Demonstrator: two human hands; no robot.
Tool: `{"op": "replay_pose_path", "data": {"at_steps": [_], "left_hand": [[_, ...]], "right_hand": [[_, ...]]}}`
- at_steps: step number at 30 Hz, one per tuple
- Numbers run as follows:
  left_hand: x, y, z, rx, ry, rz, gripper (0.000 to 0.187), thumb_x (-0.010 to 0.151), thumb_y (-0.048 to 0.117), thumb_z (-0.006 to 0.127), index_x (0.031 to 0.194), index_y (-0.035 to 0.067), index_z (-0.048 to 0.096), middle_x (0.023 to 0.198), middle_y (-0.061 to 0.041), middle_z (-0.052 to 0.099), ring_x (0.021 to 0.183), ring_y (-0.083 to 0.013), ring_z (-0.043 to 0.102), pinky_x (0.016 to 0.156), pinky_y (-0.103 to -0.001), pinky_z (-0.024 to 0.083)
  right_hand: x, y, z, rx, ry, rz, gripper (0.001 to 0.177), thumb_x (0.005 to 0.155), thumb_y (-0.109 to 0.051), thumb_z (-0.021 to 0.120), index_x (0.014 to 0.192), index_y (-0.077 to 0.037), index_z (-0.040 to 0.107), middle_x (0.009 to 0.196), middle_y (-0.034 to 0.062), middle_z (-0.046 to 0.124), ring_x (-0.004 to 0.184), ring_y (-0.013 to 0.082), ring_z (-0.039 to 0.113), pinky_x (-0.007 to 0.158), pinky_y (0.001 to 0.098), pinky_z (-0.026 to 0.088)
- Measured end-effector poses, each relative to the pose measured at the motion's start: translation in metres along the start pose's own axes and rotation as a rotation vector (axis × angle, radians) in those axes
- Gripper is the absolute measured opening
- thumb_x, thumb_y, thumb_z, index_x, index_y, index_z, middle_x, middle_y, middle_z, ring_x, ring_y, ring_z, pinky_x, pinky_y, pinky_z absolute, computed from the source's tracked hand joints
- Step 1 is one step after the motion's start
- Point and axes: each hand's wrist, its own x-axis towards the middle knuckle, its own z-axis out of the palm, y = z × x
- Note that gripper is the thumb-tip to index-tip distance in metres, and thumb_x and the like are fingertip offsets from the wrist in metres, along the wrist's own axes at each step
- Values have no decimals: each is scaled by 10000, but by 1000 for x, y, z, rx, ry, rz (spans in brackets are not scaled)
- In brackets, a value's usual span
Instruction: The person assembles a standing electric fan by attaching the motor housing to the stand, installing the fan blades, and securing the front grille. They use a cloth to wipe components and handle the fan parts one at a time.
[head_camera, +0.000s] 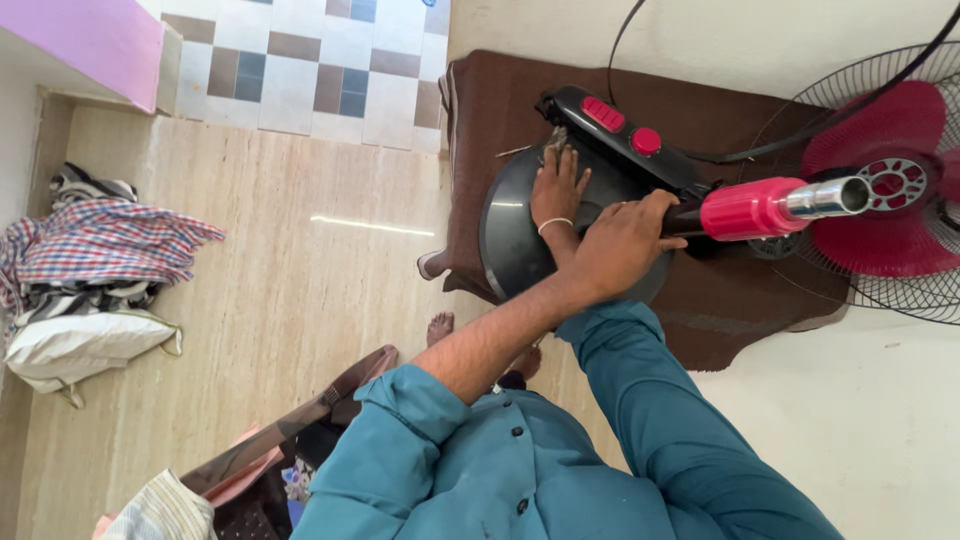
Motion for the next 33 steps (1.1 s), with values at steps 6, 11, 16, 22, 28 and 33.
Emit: {"op": "replay_pose_path", "data": {"at_steps": [6,11,16,22,28,33], "left_hand": [[4,-1,-4,-88,-25,-7,426,901,329,741,1193,115,517,1038,-103,689,1003,-336,681,865,-474,527],[4,-6,-15,-237,-88,-14,430,865,183,765,1216,144,521,1022,-129,670,998,-355,672,845,-475,532],[5,-11,-10,-320,-99,15,484,804,6,702,1231,121,504,1061,-161,643,1038,-405,632,860,-484,503],[10,-4,8,-487,-106,-96,469,719,-100,560,1147,90,598,953,-167,670,983,-385,661,884,-425,522],[7,-5,21,-628,-134,-151,364,750,-166,654,1060,22,684,892,-110,701,905,-130,619,780,-297,529],[4,-12,37,-836,-121,-224,516,755,-219,585,1200,17,699,1056,-20,750,1009,-64,658,862,-225,538]], "right_hand": [[-48,-24,20,-112,35,-300,515,1027,-128,506,1525,-21,429,1571,268,414,1508,419,360,1229,609,268],[-136,-11,4,156,-81,-704,595,920,-203,534,1474,-8,442,1521,265,425,1448,422,378,1175,619,261],[-184,44,-26,569,-255,-304,372,1063,-204,527,1421,-115,569,1511,125,543,1456,322,461,1239,499,353],[-212,113,-30,351,55,-34,433,1012,-137,503,1435,-51,538,1481,174,520,1396,412,451,1211,543,350],[-207,177,-9,138,249,26,459,1066,-143,487,1507,-21,457,1573,260,408,1460,446,396,1194,602,302],[-177,209,-8,189,317,408,429,1045,-171,532,1455,-45,532,1494,282,463,1394,449,418,1123,607,316]]}}
